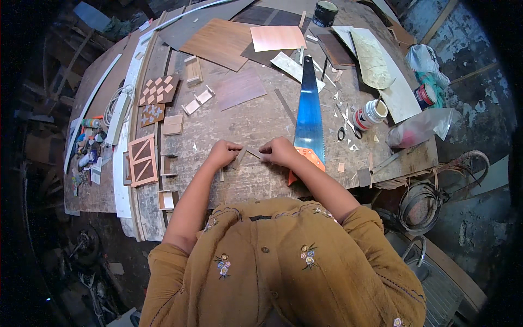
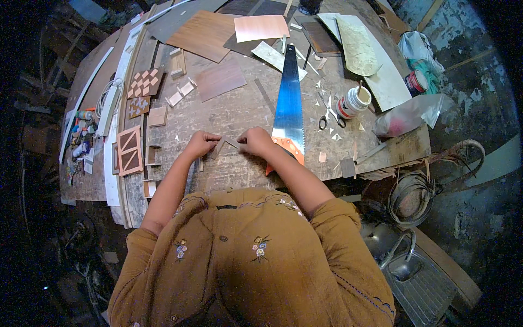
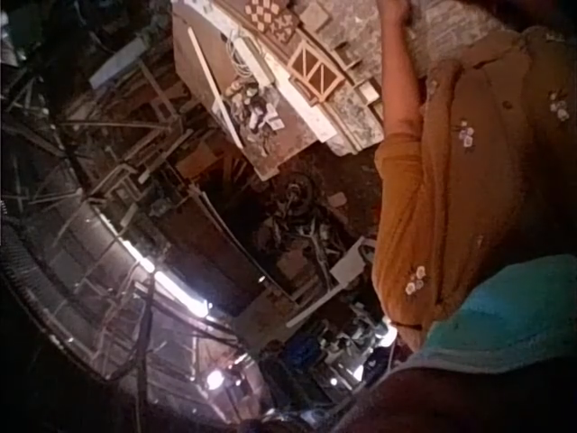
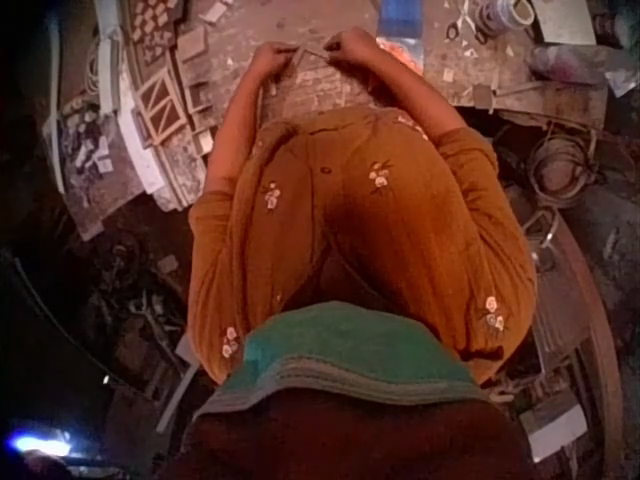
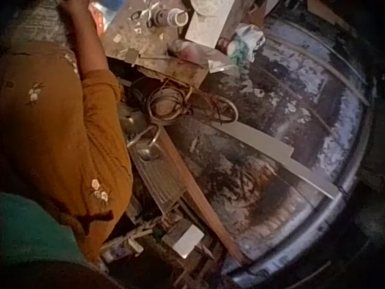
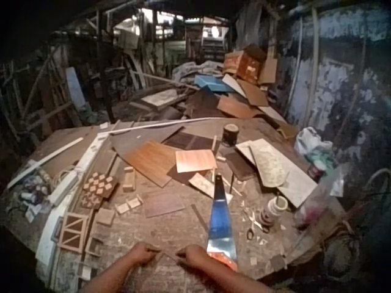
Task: The recorder is using a hand saw to cut small strips of wood on a cluttered workbench.
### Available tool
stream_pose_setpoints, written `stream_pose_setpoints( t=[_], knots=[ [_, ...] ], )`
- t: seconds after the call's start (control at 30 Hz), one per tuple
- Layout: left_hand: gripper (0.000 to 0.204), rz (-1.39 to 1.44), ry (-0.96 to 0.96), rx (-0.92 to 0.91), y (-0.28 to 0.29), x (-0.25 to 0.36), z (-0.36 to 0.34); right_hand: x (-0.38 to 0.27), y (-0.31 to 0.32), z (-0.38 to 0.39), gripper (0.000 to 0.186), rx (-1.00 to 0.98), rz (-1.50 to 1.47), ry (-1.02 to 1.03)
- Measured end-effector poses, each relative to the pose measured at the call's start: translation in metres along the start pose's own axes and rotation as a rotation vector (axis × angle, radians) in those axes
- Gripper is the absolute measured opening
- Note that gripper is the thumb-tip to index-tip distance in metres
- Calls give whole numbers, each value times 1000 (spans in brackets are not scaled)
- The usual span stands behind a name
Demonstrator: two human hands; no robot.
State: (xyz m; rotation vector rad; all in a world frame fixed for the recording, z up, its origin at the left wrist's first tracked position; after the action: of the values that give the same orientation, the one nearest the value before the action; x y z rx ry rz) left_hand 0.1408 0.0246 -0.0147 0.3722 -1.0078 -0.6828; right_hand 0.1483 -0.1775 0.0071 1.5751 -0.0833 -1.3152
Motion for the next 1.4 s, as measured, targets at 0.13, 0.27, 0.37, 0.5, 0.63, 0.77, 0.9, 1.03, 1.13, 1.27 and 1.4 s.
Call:
stream_pose_setpoints(
  t=[0.13,0.27,0.37,0.5,0.63,0.77,0.9,1.03,1.13,1.27,1.4],
  knots=[
    [29,16,23,-12,0,1,0,19,-1,-5,32,54,-63,-58],
    [28,11,-29,23,0,-4,-2,19,-3,-3,30,70,-167,-63],
    [30,-3,0,17,-1,-3,-3,20,-3,-4,28,102,-142,-56],
    [29,-20,-26,35,0,-3,-2,18,-4,-5,27,109,-131,-52],
    [28,-64,-61,68,0,3,1,16,-3,-5,27,129,-97,-58],
    [26,-39,-16,44,0,2,0,16,-4,-6,25,143,-87,-89],
    [27,-47,-21,81,1,4,-1,16,-9,-8,23,166,-72,-149],
    [28,-40,43,91,1,6,1,17,-8,-11,23,181,-40,-121],
    [27,-50,49,98,3,9,1,19,-7,-11,23,155,-115,-126],
    [26,-34,67,84,4,10,2,20,-7,-9,19,135,-215,-124],
    [26,-39,91,87,3,13,3,18,-5,-5,24,144,-159,-20]
  ],
)
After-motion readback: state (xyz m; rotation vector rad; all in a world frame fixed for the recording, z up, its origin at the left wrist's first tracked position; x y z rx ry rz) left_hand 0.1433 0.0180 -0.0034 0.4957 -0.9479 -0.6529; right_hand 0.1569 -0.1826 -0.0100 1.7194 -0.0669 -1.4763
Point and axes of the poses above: each hand's wrist, its own z-axis away from the middle knuckle, its own y-axis out of the back of the hand, x = y × z, the point moved 5 cm from there along -z, towards the middle knuckle, and after that the axes turned 9 degrees about y, right-handed, at the moved point
